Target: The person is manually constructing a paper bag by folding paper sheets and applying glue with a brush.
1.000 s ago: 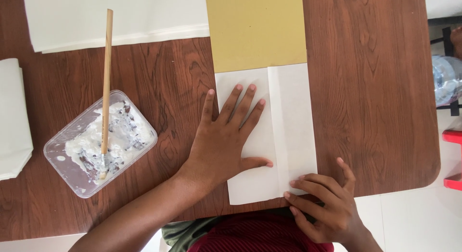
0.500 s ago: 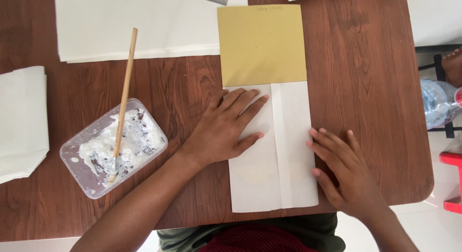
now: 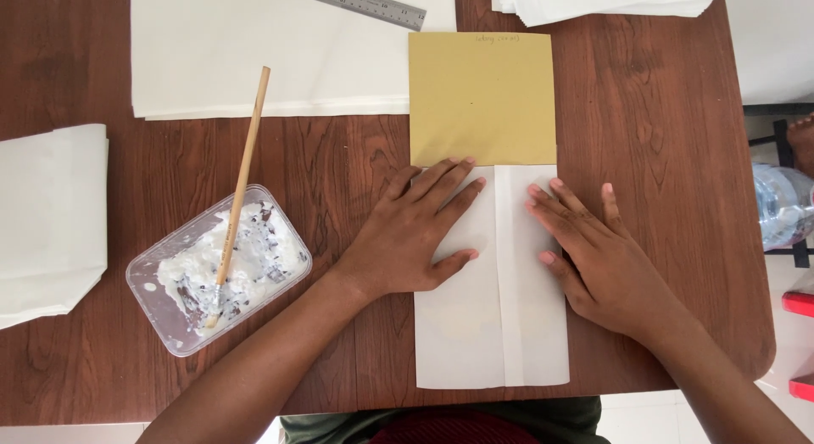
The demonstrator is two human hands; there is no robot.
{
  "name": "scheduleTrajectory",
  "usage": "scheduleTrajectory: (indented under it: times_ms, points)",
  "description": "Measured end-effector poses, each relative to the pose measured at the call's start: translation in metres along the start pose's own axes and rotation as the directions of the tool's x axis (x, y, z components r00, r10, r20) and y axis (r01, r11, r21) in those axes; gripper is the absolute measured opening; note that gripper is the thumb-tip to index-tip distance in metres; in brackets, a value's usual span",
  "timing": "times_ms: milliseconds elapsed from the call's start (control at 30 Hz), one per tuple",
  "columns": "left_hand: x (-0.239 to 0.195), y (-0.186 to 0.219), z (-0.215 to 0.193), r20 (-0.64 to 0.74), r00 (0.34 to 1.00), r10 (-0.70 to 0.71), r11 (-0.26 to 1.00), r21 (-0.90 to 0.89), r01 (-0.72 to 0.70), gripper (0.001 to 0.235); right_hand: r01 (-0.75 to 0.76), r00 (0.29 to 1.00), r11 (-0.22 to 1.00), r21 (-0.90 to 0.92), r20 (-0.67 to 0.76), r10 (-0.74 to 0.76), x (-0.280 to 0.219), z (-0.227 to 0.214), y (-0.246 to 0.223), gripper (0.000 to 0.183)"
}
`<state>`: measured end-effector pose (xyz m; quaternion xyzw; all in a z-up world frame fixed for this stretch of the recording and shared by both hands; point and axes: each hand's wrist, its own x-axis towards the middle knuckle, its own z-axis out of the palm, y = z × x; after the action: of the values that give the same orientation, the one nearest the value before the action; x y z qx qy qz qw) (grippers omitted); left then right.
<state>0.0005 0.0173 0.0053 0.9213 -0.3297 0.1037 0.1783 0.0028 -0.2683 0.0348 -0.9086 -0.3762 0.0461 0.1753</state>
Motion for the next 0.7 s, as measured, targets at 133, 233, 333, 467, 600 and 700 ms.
scheduleTrajectory:
  times_ms: [133, 233, 333, 467, 600, 700]
  points:
    - [0.0, 0.003, 0.003, -0.01, 1.0, 0.001, 0.999, 0.037, 0.0, 0.068, 0.045, 0.999, 0.991, -0.128, -0.022, -0.048, 0.009, 0.005, 0.0, 0.055]
    - [0.002, 0.006, 0.005, -0.021, 1.0, -0.004, 0.994, 0.106, 0.007, 0.07, 0.069, 0.997, 0.984, -0.164, -0.032, -0.075, 0.018, 0.007, -0.003, 0.053]
    - [0.006, 0.008, 0.007, -0.048, 0.999, 0.0, 0.992, 0.124, 0.006, 0.07, 0.075, 0.996, 0.983, -0.166, -0.036, -0.082, 0.024, 0.006, -0.006, 0.055]
    - [0.011, 0.01, 0.008, -0.064, 0.998, -0.015, 0.991, 0.129, 0.023, 0.063, 0.031, 0.997, 0.997, -0.076, -0.062, -0.036, 0.029, 0.01, -0.008, 0.053]
    - [0.013, 0.013, 0.012, -0.105, 0.994, -0.015, 0.969, 0.244, 0.041, 0.062, 0.022, 0.998, 0.998, -0.051, -0.063, -0.025, 0.031, 0.013, -0.011, 0.057]
    - [0.015, 0.014, 0.014, -0.116, 0.993, -0.023, 0.954, 0.296, 0.057, 0.061, 0.026, 0.998, 0.999, -0.036, -0.057, -0.028, 0.03, 0.014, -0.013, 0.063]
